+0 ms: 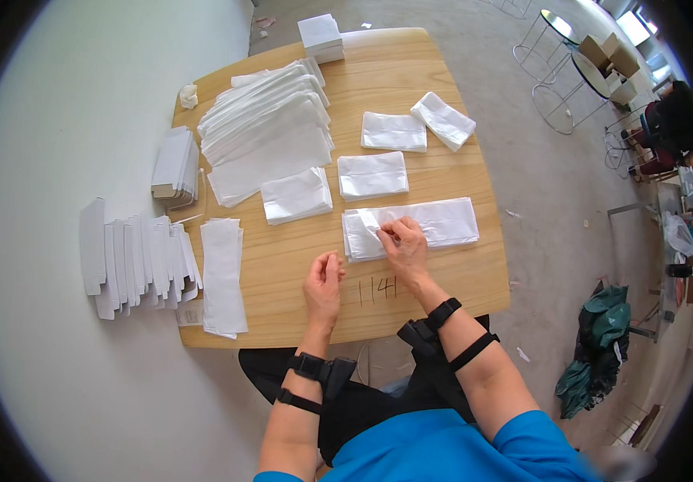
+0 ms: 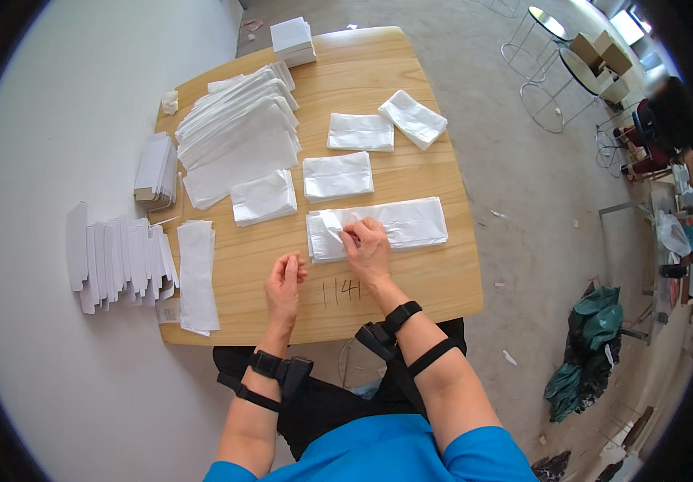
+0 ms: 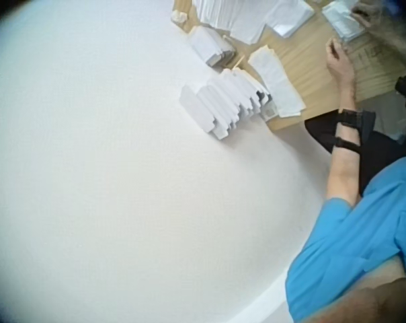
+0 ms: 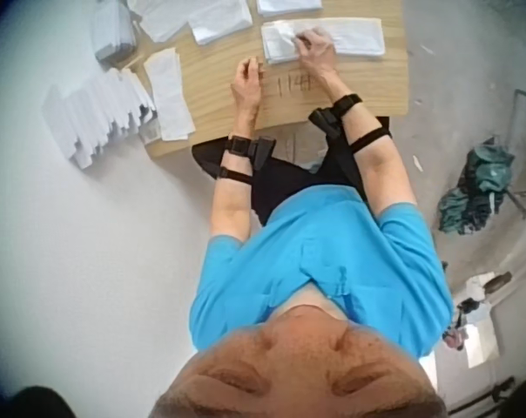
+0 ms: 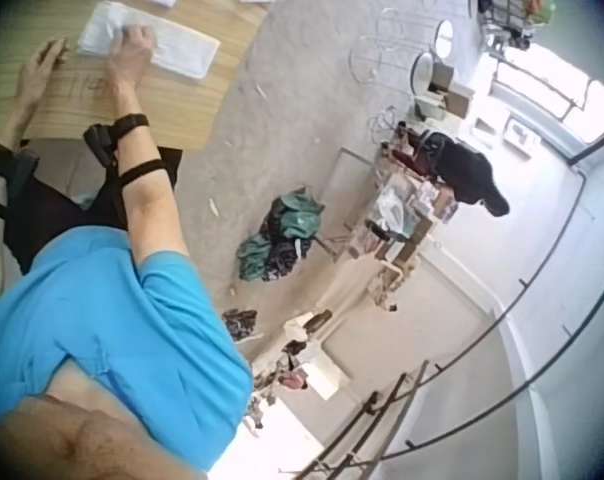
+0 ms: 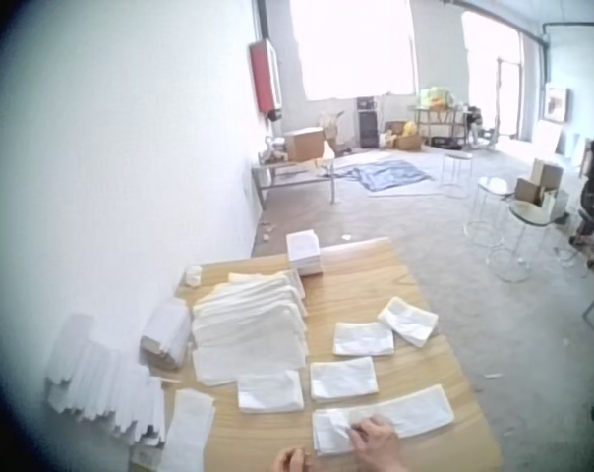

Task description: Folding white rectangular fabric pieces into smaller stacks.

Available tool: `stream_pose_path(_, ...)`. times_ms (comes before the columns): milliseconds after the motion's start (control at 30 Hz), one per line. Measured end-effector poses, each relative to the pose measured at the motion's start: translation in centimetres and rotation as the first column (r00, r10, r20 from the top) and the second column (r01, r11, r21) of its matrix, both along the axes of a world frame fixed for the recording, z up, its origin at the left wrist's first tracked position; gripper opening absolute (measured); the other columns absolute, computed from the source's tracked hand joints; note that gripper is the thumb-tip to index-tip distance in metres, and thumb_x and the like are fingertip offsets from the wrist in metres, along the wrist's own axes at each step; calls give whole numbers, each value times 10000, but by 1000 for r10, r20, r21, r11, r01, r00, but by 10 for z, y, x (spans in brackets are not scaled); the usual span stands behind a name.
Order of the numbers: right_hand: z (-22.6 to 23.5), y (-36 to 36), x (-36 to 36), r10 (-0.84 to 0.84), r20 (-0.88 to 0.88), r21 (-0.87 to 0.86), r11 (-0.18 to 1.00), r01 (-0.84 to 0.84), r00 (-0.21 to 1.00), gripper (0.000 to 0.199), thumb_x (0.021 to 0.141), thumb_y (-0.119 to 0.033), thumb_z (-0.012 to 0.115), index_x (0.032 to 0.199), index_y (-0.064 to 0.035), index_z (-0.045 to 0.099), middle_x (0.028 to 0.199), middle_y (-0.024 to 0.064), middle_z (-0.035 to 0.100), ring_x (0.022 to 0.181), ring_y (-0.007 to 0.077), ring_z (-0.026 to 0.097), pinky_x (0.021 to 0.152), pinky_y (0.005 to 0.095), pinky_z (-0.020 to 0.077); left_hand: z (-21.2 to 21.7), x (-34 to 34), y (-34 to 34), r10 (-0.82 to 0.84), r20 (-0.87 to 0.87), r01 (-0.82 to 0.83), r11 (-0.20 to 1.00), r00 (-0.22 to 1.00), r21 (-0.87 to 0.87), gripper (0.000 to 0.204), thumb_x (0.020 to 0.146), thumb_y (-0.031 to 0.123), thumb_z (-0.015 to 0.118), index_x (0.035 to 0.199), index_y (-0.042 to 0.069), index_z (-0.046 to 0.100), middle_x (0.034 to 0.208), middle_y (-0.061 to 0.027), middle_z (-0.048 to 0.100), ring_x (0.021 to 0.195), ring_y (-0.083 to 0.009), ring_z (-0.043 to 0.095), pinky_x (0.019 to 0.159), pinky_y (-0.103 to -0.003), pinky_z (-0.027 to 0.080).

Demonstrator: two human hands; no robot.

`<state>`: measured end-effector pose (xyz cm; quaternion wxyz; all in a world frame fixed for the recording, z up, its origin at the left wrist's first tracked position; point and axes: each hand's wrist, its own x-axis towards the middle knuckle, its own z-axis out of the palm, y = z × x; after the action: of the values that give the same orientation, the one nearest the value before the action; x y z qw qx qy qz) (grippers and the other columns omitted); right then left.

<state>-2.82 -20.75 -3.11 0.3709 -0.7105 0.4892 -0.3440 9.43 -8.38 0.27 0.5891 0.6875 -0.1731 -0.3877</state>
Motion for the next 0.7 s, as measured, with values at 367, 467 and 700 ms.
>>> stream_pose_path(367, 29, 52, -26, -121, 272, 736, 665, -126, 955, 282, 921, -298, 636, 1045, -45, 629, 1031, 114, 664, 987, 230, 635, 808, 378, 521, -10, -16, -74, -167, 580, -15, 955, 797, 295, 325, 842, 318, 663, 865, -4, 629, 746, -133, 628, 701, -262, 627, 635, -403, 470)
stream_pose_path(467, 16, 66, -52, -637, 629, 719, 257, -646, 446, 496, 928, -435, 603, 1190, -22, 524, 1206, 142, 600, 1100, 209, 604, 921, 382, 513, 10, -27, -48, -227, 229, 184, 964, 947, 193, 259, 917, 257, 607, 929, -1, 624, 823, -76, 650, 744, -160, 619, 655, -342, 482)
stream_pose_path(700, 6, 54, -99, -656, 640, 763, 604, -229, 401, 291, 934, -194, 617, 1181, -46, 574, 1085, 45, 639, 1036, 169, 614, 924, 319, 496, 20, -35, 48, -113, -306, 116, 993, 945, -9, 217, 989, 190, 540, 1072, -7, 579, 954, -29, 654, 801, -75, 580, 747, -254, 488)
